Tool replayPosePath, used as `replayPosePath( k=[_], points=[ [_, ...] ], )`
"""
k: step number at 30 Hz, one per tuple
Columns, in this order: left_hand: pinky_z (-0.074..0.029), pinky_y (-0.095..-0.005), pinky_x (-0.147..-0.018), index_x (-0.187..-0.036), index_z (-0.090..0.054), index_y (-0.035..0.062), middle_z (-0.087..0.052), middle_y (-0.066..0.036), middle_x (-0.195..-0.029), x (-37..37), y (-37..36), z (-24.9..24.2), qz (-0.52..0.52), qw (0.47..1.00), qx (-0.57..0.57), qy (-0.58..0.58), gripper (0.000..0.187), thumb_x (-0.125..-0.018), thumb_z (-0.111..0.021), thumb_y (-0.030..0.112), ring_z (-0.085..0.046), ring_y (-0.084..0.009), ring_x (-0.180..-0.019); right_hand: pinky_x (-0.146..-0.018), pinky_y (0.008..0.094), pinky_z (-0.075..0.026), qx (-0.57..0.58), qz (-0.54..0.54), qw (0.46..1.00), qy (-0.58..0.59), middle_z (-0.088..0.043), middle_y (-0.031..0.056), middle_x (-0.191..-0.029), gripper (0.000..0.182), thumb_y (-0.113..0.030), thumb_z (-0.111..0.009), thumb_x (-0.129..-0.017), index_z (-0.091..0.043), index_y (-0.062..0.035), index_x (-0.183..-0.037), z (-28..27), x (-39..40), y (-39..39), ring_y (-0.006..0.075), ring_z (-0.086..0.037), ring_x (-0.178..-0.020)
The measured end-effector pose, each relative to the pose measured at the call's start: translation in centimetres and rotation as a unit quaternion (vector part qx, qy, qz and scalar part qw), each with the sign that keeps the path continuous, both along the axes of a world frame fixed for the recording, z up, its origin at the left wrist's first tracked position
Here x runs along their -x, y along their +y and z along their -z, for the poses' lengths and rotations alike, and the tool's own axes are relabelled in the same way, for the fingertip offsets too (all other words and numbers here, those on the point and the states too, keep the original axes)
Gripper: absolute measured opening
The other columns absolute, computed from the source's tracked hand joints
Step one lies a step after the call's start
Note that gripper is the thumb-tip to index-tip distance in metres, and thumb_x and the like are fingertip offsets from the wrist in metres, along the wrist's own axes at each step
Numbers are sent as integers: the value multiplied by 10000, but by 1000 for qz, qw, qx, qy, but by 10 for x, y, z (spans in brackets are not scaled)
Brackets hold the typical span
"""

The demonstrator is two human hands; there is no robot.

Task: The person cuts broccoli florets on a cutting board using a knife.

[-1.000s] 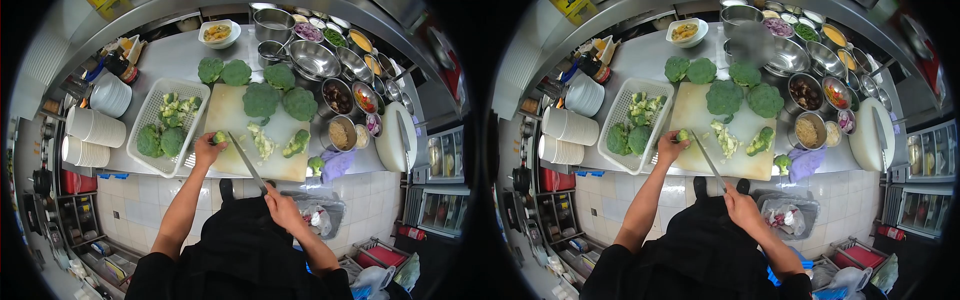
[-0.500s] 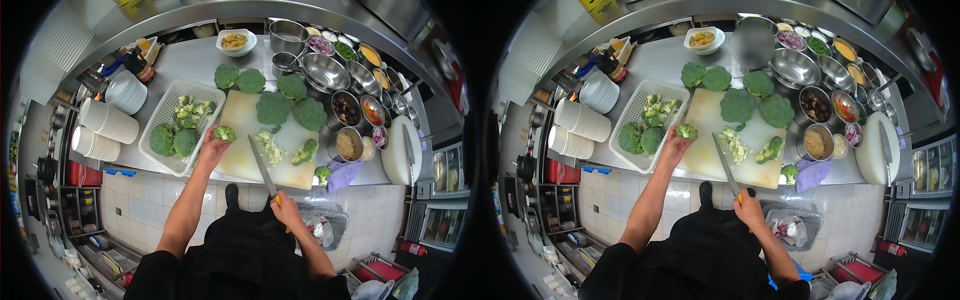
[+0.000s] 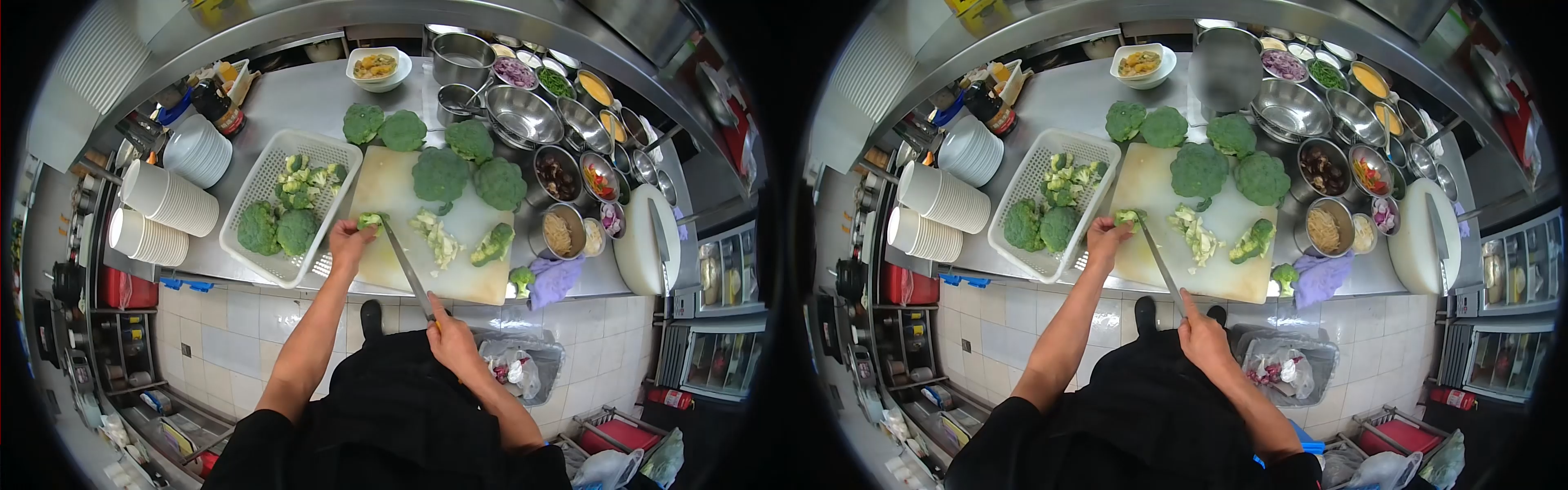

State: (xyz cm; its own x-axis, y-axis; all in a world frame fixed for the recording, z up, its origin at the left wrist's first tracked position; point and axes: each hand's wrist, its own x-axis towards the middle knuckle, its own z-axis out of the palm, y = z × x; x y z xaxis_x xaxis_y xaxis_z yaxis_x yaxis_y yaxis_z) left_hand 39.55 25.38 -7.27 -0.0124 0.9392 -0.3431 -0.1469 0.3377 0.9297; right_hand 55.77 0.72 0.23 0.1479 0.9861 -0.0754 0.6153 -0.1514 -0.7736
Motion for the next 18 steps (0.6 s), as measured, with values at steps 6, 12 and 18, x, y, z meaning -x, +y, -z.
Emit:
replayPosePath(
  k=[6, 12, 18],
  points=[
    [-572, -277, -746, -1269, -616, -7, -698, -96, -1067, -8, -13, -5, 31, 988, -122, 92, 481, -813, -767, -1, -681, -132, -829, -633, 542, -512, -3, 23, 997, -71, -634, 230, -733, 646, -58, -582, -902, -403, -80, -1523, -6, 8, 0, 443, -637, -666],
    [-527, -248, -721, -1191, -714, 8, -696, -85, -1068, 5, -16, 7, 68, 957, -111, 259, 447, -755, -799, 61, -654, -118, -805, -638, 539, -511, 34, 3, 998, -48, -625, 230, -719, 681, -54, -587, -896, -381, -115, -1542, -18, 3, -10, 440, -629, -665],
    [-524, -247, -708, -1206, -710, -5, -678, -89, -1016, 12, -13, 9, 61, 954, -152, 251, 489, -745, -828, 107, -631, -112, -789, -650, 539, -509, 27, -22, 999, -28, -627, 231, -723, 695, -48, -588, -890, -379, -143, -1546, -23, 7, -10, 435, -631, -673]
  ],
)
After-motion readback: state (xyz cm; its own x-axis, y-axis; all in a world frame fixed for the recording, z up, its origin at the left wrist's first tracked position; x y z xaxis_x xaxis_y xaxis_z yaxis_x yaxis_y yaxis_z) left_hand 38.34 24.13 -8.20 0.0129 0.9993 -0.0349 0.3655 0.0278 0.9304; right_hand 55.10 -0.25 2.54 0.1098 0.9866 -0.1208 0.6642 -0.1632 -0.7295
